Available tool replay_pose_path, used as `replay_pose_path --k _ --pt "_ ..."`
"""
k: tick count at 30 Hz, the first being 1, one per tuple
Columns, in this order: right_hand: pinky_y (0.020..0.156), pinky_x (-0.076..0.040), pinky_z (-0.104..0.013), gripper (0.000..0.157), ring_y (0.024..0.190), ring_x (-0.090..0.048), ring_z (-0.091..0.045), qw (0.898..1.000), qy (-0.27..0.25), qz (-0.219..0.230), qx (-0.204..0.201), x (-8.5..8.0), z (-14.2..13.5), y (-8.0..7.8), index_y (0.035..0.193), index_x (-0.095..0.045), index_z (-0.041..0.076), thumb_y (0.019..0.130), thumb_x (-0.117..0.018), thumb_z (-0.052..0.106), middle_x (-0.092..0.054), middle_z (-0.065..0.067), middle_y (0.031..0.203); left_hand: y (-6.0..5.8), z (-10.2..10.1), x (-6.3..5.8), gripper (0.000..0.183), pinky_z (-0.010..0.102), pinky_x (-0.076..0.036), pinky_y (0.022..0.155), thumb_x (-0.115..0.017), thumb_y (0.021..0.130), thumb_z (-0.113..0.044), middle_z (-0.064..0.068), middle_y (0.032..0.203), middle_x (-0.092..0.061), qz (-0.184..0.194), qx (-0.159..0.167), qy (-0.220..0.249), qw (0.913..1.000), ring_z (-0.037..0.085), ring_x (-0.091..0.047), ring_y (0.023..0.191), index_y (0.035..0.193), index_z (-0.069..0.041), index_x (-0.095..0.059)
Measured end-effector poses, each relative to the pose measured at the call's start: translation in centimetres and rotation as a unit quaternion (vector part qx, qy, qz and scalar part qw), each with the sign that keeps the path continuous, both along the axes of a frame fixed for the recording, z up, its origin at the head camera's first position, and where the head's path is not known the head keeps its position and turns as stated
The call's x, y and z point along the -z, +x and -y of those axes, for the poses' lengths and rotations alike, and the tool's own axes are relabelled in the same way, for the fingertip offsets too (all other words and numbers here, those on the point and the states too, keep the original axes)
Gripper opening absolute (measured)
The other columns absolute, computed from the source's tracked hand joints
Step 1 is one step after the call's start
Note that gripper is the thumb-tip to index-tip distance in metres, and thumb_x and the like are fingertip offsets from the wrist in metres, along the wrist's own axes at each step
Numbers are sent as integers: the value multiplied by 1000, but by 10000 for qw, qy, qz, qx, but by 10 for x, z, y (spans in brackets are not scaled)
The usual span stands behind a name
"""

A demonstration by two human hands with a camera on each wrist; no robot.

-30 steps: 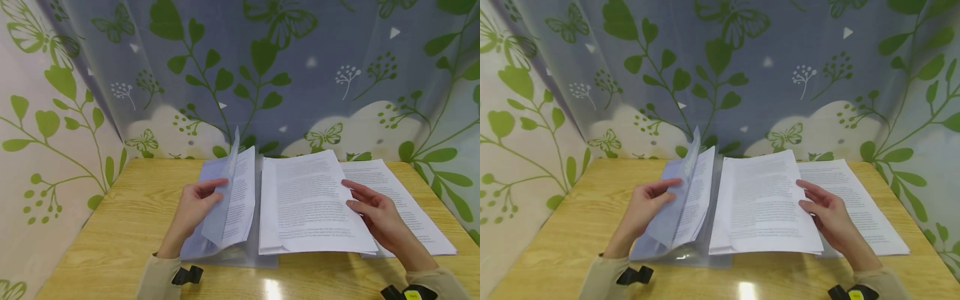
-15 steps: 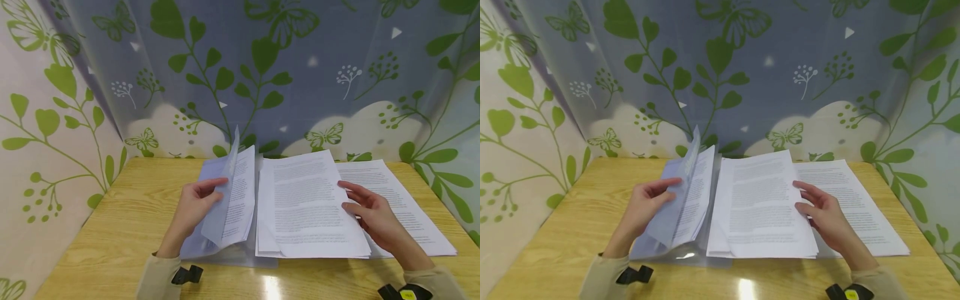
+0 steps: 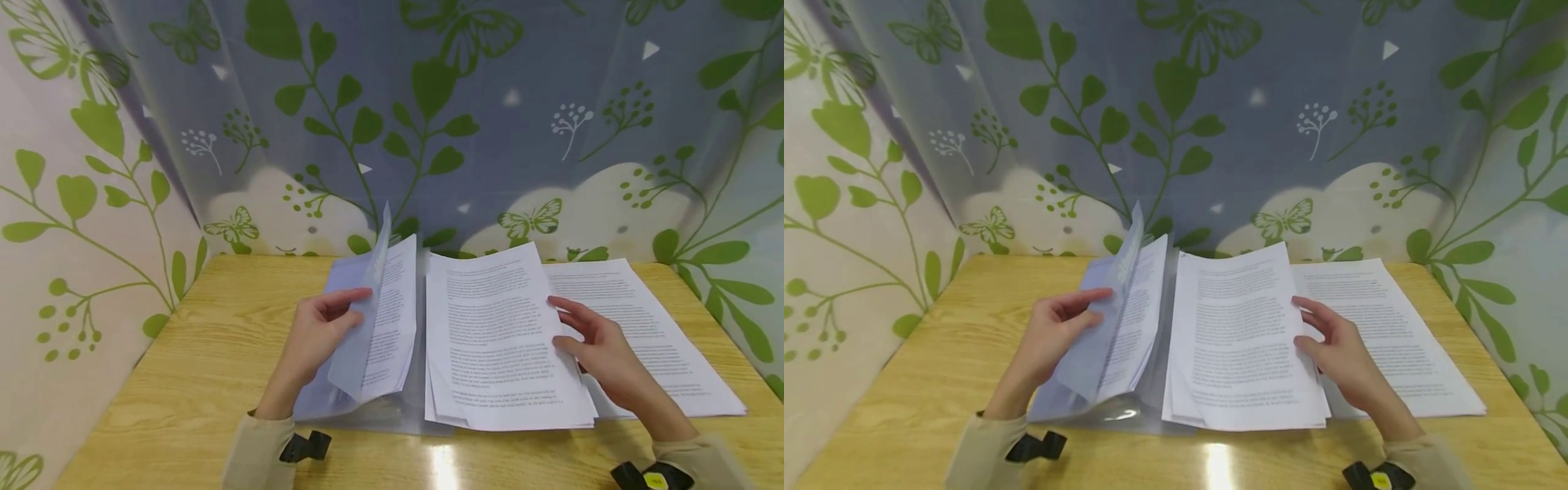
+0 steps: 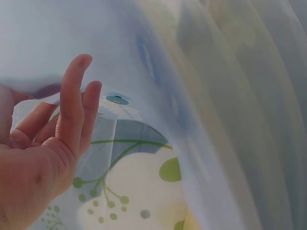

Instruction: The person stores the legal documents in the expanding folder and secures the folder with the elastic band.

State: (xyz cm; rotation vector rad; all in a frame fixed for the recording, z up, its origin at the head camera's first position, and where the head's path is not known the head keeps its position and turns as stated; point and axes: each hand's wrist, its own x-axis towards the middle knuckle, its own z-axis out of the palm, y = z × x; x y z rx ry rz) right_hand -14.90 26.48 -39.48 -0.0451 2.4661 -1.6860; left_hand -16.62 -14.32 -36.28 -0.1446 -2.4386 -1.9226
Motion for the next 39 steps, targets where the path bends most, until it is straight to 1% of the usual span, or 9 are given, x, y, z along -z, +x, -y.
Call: replay_pose_path --k 6,11,13,17,19,24,29,33,39 --pt "74 -61 -32 64 98 -66 -3 9998 -147 -94 -55 4 2 0 161 -31 11 101 -55 5 -42 -19 157 0 1 0 35 19 -50 81 -65 89 1 10 127 -73 -7 -7 -2 10000 13 -62 104 122 -7 -76" --pt "71 -60 -28 61 98 -67 -2 9978 -364 -547 -98 1 0 1 158 -39 12 100 -57 2 -54 12 140 1 2 -1 35 18 -50 82 -65 89 1 11 127 -73 -2 -15 -50 10000 12 -62 105 122 -6 -75" --pt "72 -60 -26 61 99 -67 -2 9954 -645 -693 -147 -2 -1 1 157 -41 13 100 -58 0 -56 20 135 1 2 -1 35 18 -50 83 -65 89 1 11 127 -73 -8 -23 -85 10000 12 -62 105 122 -6 -75" --pt "79 -59 -21 61 106 -66 -1 9864 -1426 -775 -270 -8 2 0 156 -43 15 99 -59 -1 -56 18 138 1 2 -2 35 18 -49 82 -65 89 1 12 127 -73 -9 -34 -115 9999 11 -62 103 122 -6 -76" --pt "79 -59 -22 61 107 -66 -2 9789 -1901 -678 -322 -11 4 -2 156 -43 16 99 -60 -1 -56 16 140 1 2 -2 35 18 -49 81 -64 89 0 12 127 -73 -8 -35 -121 9999 11 -61 102 122 -6 -76" --pt "76 -60 -24 61 104 -69 -5 9632 -2631 -402 -387 -21 12 -9 155 -45 19 99 -60 -1 -62 14 138 0 1 -2 34 19 -49 80 -65 89 -1 11 126 -73 8 -44 -118 9999 12 -60 99 121 -7 -76" --pt "79 -59 -23 58 106 -69 -6 9506 -3057 -320 -441 -26 21 -20 152 -48 21 100 -57 -3 -66 14 135 0 2 -2 35 20 -48 80 -66 89 -1 9 127 -73 44 -64 -74 9999 14 -60 101 121 -8 -76" --pt "80 -59 -22 57 106 -69 -5 9404 -3369 -191 -416 -24 30 -29 150 -51 22 100 -56 -5 -68 13 133 0 2 -2 35 19 -48 82 -66 89 -1 10 128 -72 58 -56 -63 9999 14 -60 103 122 -8 -76" --pt "81 -59 -21 59 104 -69 -5 9421 -3346 135 -175 -14 45 -36 152 -48 20 99 -60 -1 -69 15 128 0 2 -2 35 18 -48 83 -65 89 0 11 129 -72 49 -55 -62 10000 14 -59 104 122 -7 -76"
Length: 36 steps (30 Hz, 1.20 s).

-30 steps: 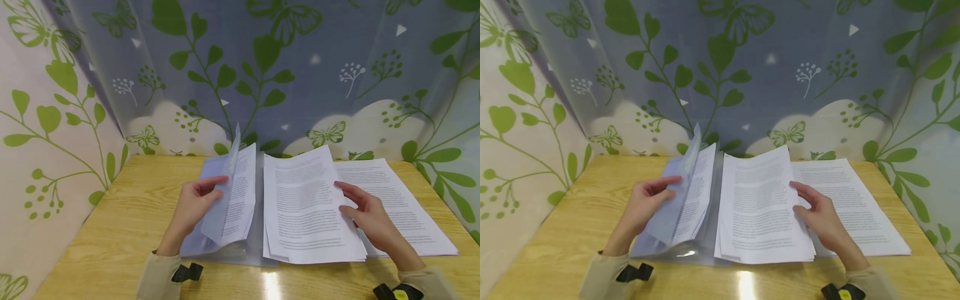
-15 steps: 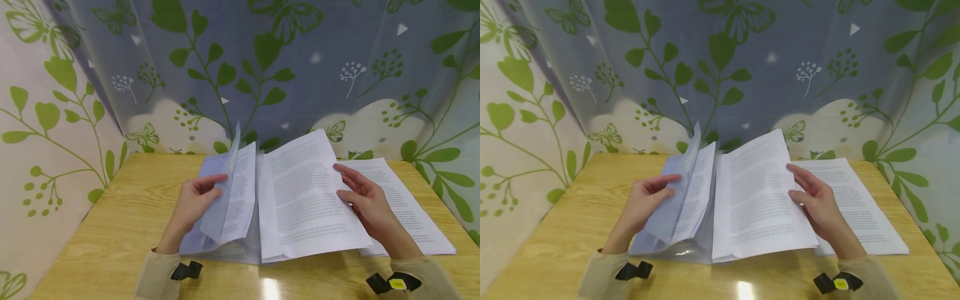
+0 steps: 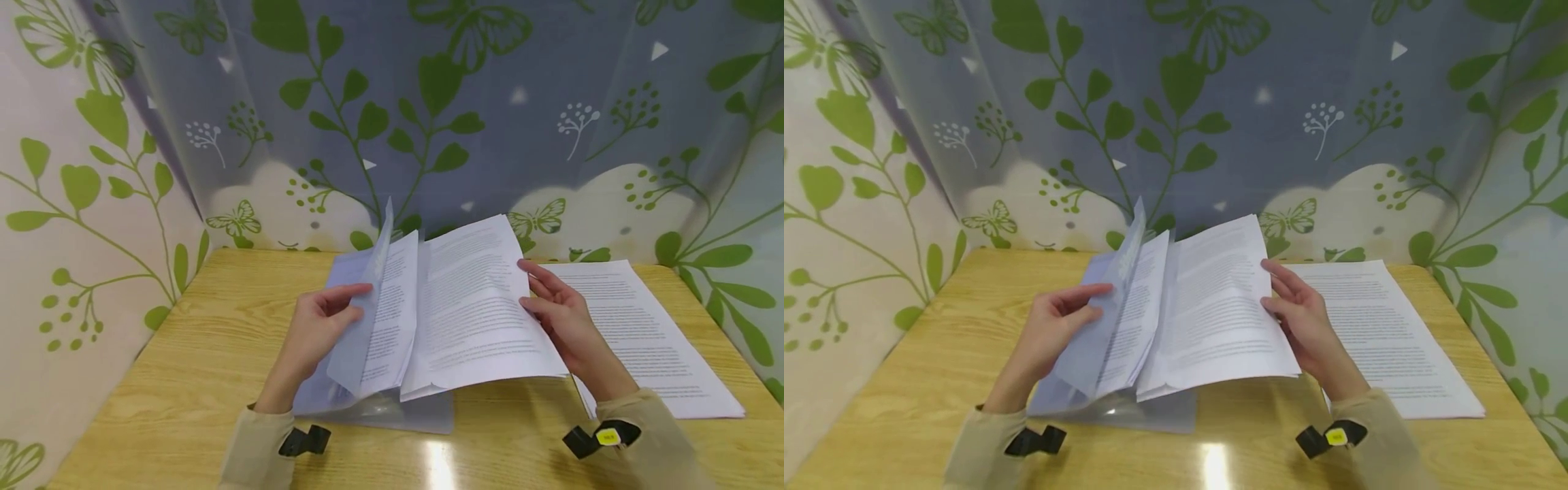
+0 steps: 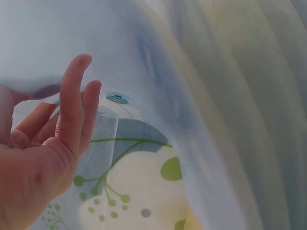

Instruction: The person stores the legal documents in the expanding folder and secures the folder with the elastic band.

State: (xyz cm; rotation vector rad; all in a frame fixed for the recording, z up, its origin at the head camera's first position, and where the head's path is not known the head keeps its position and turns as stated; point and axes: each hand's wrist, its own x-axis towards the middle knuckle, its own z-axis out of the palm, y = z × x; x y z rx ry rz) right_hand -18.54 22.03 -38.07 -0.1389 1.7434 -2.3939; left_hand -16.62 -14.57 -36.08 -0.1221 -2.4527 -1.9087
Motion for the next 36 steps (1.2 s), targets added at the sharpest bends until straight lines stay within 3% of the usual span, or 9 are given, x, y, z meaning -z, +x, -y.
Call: replay_pose_path --k 10,18,22,29,33,36 --pt "75 -59 -24 63 97 -71 -8 9995 112 256 123 9 11 1 156 -41 16 99 -62 3 -68 15 126 -1 0 1 35 19 -49 80 -66 88 0 11 127 -73 0 42 109 9999 13 -60 103 122 -6 -76" --pt "76 -58 -22 61 98 -69 -5 9970 600 283 398 14 10 2 156 -42 16 99 -62 5 -65 18 127 -1 0 1 35 19 -49 82 -65 89 0 11 128 -72 -22 69 37 10000 14 -60 105 122 -5 -75" --pt "80 -57 -20 61 102 -66 -2 9930 972 308 592 17 10 3 156 -42 17 100 -61 4 -60 14 134 -1 -1 1 35 18 -49 83 -65 89 1 10 128 -73 -1 43 50 10000 13 -60 105 122 -6 -75" --pt "86 -51 -11 59 113 -57 4 9706 2184 161 997 19 9 6 157 -42 15 101 -57 5 -46 -11 159 0 -4 2 35 18 -48 81 -65 88 3 13 125 -73 -46 -42 156 9999 11 -60 101 121 -4 -76" --pt "84 -48 -7 55 108 -57 9 9529 2773 -378 1166 18 11 10 154 -45 6 100 -54 1 -48 -20 156 1 -7 1 35 18 -48 79 -65 88 3 13 124 -74 -66 -127 160 9998 11 -60 99 120 -5 -76" --pt "81 -49 -9 56 103 -58 9 9427 3097 -629 1068 16 13 13 155 -42 3 100 -53 1 -48 -23 155 1 -8 1 35 18 -49 80 -65 88 3 13 125 -73 -92 -168 155 9997 11 -61 100 120 -6 -76"
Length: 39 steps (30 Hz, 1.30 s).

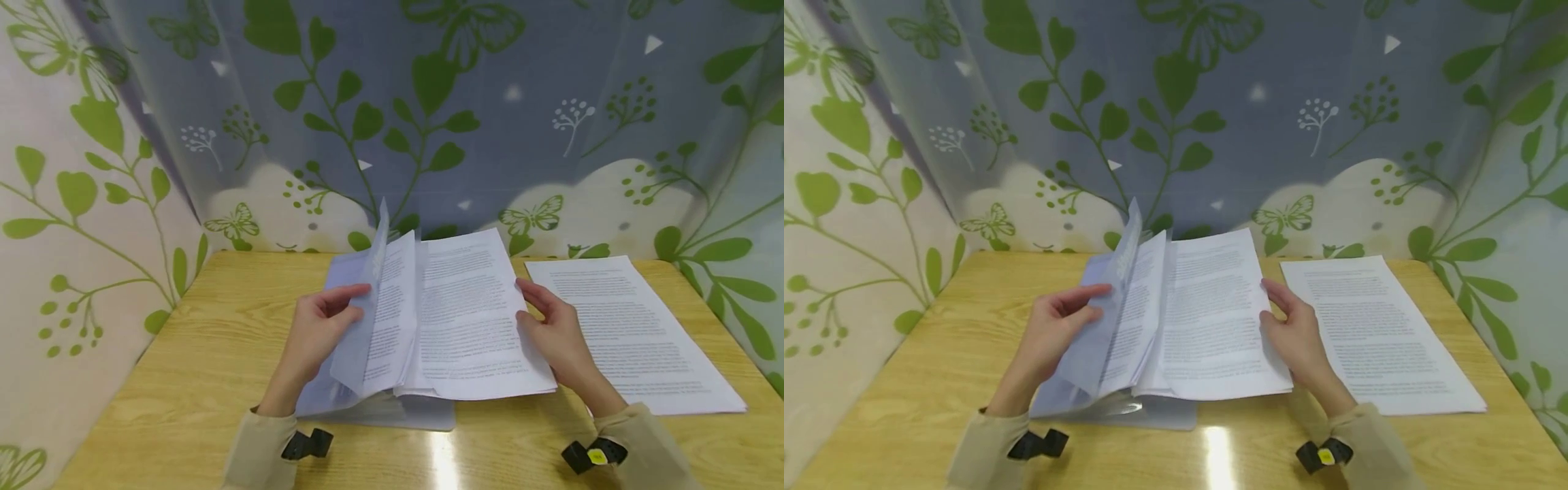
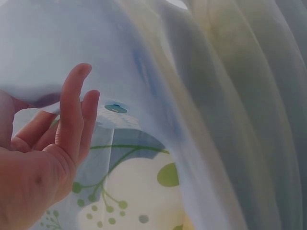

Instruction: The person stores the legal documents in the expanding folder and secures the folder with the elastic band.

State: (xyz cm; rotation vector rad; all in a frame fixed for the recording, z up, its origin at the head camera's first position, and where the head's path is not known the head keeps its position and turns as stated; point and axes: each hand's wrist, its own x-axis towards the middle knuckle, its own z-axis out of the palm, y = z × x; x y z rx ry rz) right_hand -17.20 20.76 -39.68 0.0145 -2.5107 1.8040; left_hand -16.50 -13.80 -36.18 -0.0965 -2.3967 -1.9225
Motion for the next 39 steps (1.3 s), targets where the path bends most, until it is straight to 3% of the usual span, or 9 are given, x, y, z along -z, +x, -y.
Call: replay_pose_path --k 3,7,12,16,19,22,28,39 --pt "79 -52 -15 64 101 -62 5 9990 145 254 -323 -3 1 1 159 -31 3 101 -55 5 -44 -25 158 0 0 1 35 18 -49 81 -65 88 3 13 126 -73 -8 -11 3 10000 11 -62 101 120 -7 -77" --pt "76 -57 -25 75 95 -67 -3 9925 -47 904 -817 -4 -1 2 162 -17 0 101 -58 8 -40 -28 159 -1 0 1 35 18 -48 80 -65 88 3 13 126 -73 -15 0 -1 10000 11 -61 100 120 -7 -77" --pt "76 -60 -31 76 95 -69 -5 9855 -505 1255 -1027 -1 -5 2 164 -15 4 101 -57 7 -38 -29 159 -1 1 0 35 18 -48 80 -65 88 3 13 126 -73 -14 17 3 10000 11 -60 100 120 -6 -76" --pt "76 -60 -29 75 96 -69 -2 9852 -854 1255 -791 -2 -6 3 164 -21 11 101 -60 10 -42 -24 157 -1 1 0 35 18 -48 80 -65 88 3 13 126 -73 4 14 2 10000 11 -60 100 120 -6 -76" --pt "75 -60 -28 75 96 -69 -3 9838 -1111 1239 -667 -4 -5 3 164 -24 14 99 -63 11 -55 -11 146 -1 1 1 35 18 -48 81 -64 89 3 13 127 -72 -1 6 2 10000 12 -60 101 120 -6 -76" --pt "74 -60 -29 75 95 -70 -4 9819 -1311 1210 -630 -5 -1 4 163 -26 15 99 -64 10 -59 0 137 -1 1 1 35 18 -48 81 -64 89 3 13 127 -72 -18 10 18 10000 12 -60 102 120 -5 -76" --pt "72 -61 -30 71 92 -71 -6 9832 -1306 1100 -640 -5 14 9 163 -26 16 101 -60 8 -47 -18 152 0 2 1 35 18 -49 81 -64 89 3 14 127 -72 -37 6 53 10000 12 -61 101 120 -5 -76" --pt "71 -61 -34 70 88 -74 -12 9857 -1367 660 -736 0 42 10 161 -31 16 99 -56 -2 -52 -29 146 1 1 1 34 18 -49 81 -66 88 3 12 126 -73 49 -59 48 10000 12 -62 102 119 -6 -77"
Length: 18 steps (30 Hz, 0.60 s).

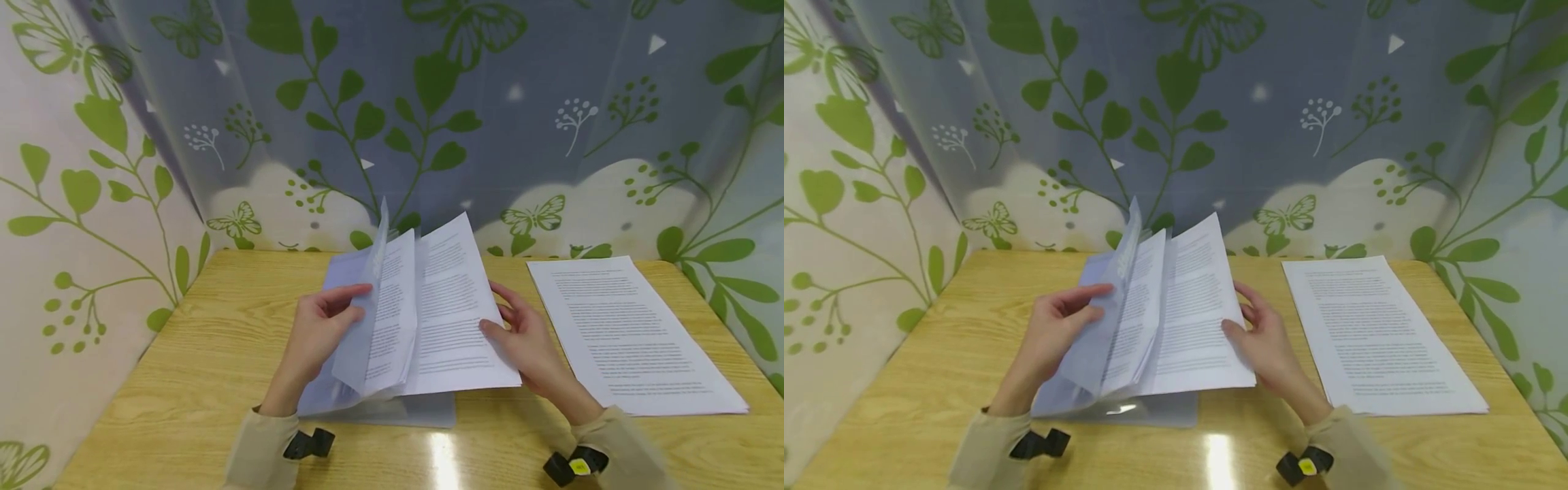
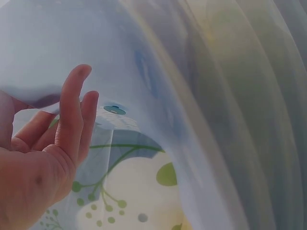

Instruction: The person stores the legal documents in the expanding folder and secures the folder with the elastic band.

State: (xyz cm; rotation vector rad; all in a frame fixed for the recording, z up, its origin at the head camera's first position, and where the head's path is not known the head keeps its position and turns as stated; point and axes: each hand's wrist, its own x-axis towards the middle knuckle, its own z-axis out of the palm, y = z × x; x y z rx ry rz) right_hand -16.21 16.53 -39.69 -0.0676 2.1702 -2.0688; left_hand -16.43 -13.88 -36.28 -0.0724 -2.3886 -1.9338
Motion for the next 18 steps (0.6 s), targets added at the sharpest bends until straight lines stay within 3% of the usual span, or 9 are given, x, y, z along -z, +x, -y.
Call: replay_pose_path --k 10,18 --pt "71 -61 -34 67 87 -74 -15 9999 34 -44 -116 4 17 -3 160 -33 16 99 -55 0 -54 -29 145 0 1 1 35 18 -50 80 -66 87 3 12 126 -73 -19 1 -1 10000 10 -62 100 119 -6 -77" --pt "76 -54 -24 54 95 -68 -20 9936 1060 -336 201 2 14 -3 154 -46 11 102 -55 8 -57 -24 138 0 2 1 35 18 -50 79 -66 88 2 12 125 -73 -37 -16 -5 10000 9 -62 99 120 -6 -77"
